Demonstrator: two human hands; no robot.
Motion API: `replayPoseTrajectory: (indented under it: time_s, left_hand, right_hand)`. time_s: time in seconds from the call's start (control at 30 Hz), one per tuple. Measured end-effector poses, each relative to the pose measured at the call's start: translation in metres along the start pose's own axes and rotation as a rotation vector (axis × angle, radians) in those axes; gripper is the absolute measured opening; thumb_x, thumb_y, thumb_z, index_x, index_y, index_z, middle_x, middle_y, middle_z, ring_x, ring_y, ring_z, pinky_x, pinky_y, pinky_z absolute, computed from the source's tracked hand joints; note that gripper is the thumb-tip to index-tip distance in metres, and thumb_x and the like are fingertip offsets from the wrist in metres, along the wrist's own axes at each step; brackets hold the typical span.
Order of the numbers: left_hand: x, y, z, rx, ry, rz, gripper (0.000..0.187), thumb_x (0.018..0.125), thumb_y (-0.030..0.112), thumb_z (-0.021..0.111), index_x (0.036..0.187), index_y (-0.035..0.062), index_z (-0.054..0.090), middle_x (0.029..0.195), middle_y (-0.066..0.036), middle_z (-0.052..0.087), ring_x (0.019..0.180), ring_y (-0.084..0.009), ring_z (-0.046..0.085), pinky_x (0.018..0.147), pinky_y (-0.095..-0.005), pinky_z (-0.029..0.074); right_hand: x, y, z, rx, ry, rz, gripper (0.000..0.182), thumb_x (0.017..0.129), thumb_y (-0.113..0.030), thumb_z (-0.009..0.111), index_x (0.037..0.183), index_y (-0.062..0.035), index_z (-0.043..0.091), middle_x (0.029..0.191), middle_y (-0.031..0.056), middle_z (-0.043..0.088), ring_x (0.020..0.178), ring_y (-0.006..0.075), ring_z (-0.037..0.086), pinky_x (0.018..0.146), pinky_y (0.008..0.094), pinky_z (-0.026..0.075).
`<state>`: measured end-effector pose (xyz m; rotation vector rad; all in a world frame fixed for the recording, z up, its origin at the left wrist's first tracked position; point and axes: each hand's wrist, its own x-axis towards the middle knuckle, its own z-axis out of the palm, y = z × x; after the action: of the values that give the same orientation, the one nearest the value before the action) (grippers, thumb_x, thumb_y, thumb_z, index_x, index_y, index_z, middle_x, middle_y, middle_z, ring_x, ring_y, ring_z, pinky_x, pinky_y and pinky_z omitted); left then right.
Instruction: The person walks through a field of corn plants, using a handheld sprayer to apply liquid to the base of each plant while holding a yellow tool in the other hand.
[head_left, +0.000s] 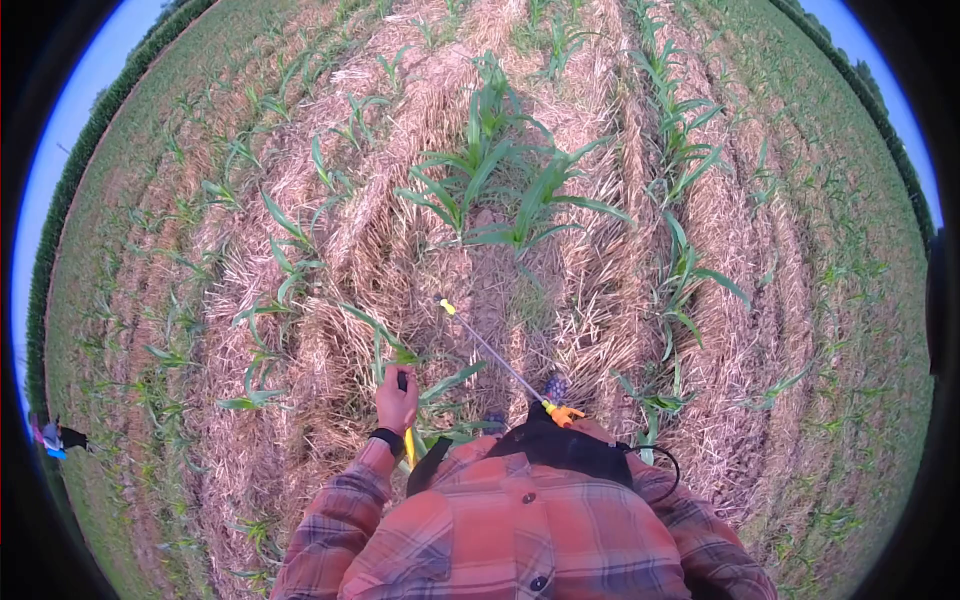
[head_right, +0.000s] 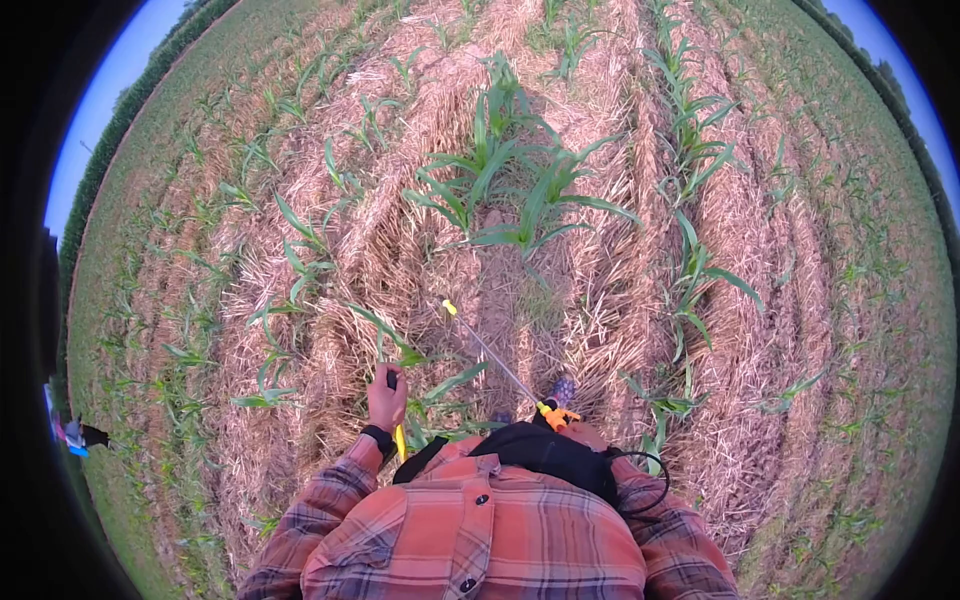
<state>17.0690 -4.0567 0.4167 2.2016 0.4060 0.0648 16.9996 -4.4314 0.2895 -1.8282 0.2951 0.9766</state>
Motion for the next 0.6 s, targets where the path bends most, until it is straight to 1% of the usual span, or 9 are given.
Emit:
replayPoseTrajectory:
  time_s: [0.03,0.07,0.23,0.3,0.33,0.37,0.43,0.47,0.6]
  left_hand:
    - [0.004,0.004,0.001,0.014,0.002,-0.043,0.011,0.071,0.01,0.05,0.081,0.0064,0.045,0.058,-0.011,0.05,0.052,-0.0244,0.052,0.049,-0.031,0.04]
    - [0.009,0.008,0.004,-0.004,0.043,0.045,0.011,0.071,0.009,0.05,0.081,0.0063,0.045,0.057,-0.011,0.049,0.051,-0.0224,0.051,0.049,-0.0305,0.039]
    - [0.042,0.047,0.028,0.025,0.104,0.198,0.01,0.071,0.007,0.049,0.081,0.0058,0.045,0.058,-0.01,0.048,0.049,-0.0194,0.048,0.049,-0.0302,0.039]
    - [0.058,0.065,0.042,0.053,0.095,0.262,0.01,0.072,0.007,0.049,0.081,0.0052,0.045,0.06,-0.01,0.049,0.051,-0.0199,0.049,0.05,-0.0298,0.039]
    - [0.065,0.074,0.05,0.121,0.074,0.251,0.01,0.072,0.007,0.049,0.08,0.0043,0.045,0.062,-0.01,0.048,0.054,-0.0178,0.048,0.052,-0.0288,0.039]
    - [0.072,0.084,0.058,0.124,0.054,0.265,0.01,0.072,0.007,0.049,0.08,0.0043,0.045,0.062,-0.01,0.048,0.054,-0.0178,0.048,0.052,-0.0288,0.039]
    - [0.083,0.101,0.075,0.059,0.002,0.224,0.011,0.072,0.007,0.05,0.081,0.0043,0.044,0.063,-0.009,0.047,0.055,-0.0166,0.046,0.053,-0.0279,0.038]
    - [0.09,0.106,0.084,0.054,-0.011,0.246,0.011,0.073,0.007,0.05,0.081,0.0043,0.044,0.06,-0.008,0.046,0.053,-0.0165,0.045,0.051,-0.0273,0.038]
    - [0.106,0.141,0.114,0.02,-0.055,0.258,0.011,0.074,0.009,0.051,0.08,0.0048,0.043,0.056,-0.004,0.044,0.049,-0.0123,0.04,0.046,-0.0255,0.034]
  right_hand:
    - [-0.003,-0.008,-0.005,0.025,0.052,-0.072,0.033,0.075,-0.034,0.048,0.073,-0.0016,0.057,0.057,0.0026,0.052,0.054,0.0101,0.048,0.049,0.0243,0.037]
    - [-0.016,-0.044,-0.017,-0.054,0.046,0.007,0.032,0.075,-0.033,0.048,0.073,-0.0029,0.057,0.058,0.0024,0.052,0.055,0.0102,0.048,0.05,0.0246,0.037]
    - [0.018,-0.008,-0.064,0.032,0.153,-0.08,0.032,0.078,-0.034,0.044,0.071,-0.0063,0.058,0.062,0.0039,0.055,0.06,0.0117,0.051,0.05,0.0267,0.039]
    - [0.027,0.005,-0.085,-0.45,0.288,-0.384,0.028,0.076,-0.032,0.048,0.073,-0.0059,0.058,0.063,0.001,0.055,0.059,0.0127,0.053,0.054,0.0258,0.041]
    - [0.032,0.012,-0.097,-0.061,0.238,-0.078,0.029,0.078,-0.032,0.046,0.071,-0.0061,0.056,0.06,0.0028,0.054,0.052,0.0144,0.051,0.046,0.0264,0.04]
    - [0.034,0.017,-0.105,-0.042,0.252,-0.069,0.029,0.078,-0.032,0.046,0.071,-0.0061,0.056,0.06,0.0028,0.054,0.052,0.0144,0.051,0.046,0.0264,0.04]
    - [0.034,0.027,-0.122,0.512,0.324,0.164,0.03,0.079,-0.035,0.044,0.07,-0.007,0.053,0.056,0.0029,0.05,0.042,0.012,0.046,0.037,0.0247,0.034]
    - [0.031,0.028,-0.135,0.544,0.326,0.154,0.03,0.079,-0.036,0.044,0.07,-0.0083,0.05,0.052,0.0005,0.044,0.036,0.0089,0.038,0.032,0.0219,0.027]
    - [0.007,0.002,-0.181,0.943,0.494,0.162,0.029,0.079,-0.036,0.043,0.074,-0.0072,0.048,0.051,-0.0009,0.041,0.035,0.0087,0.034,0.032,0.022,0.028]
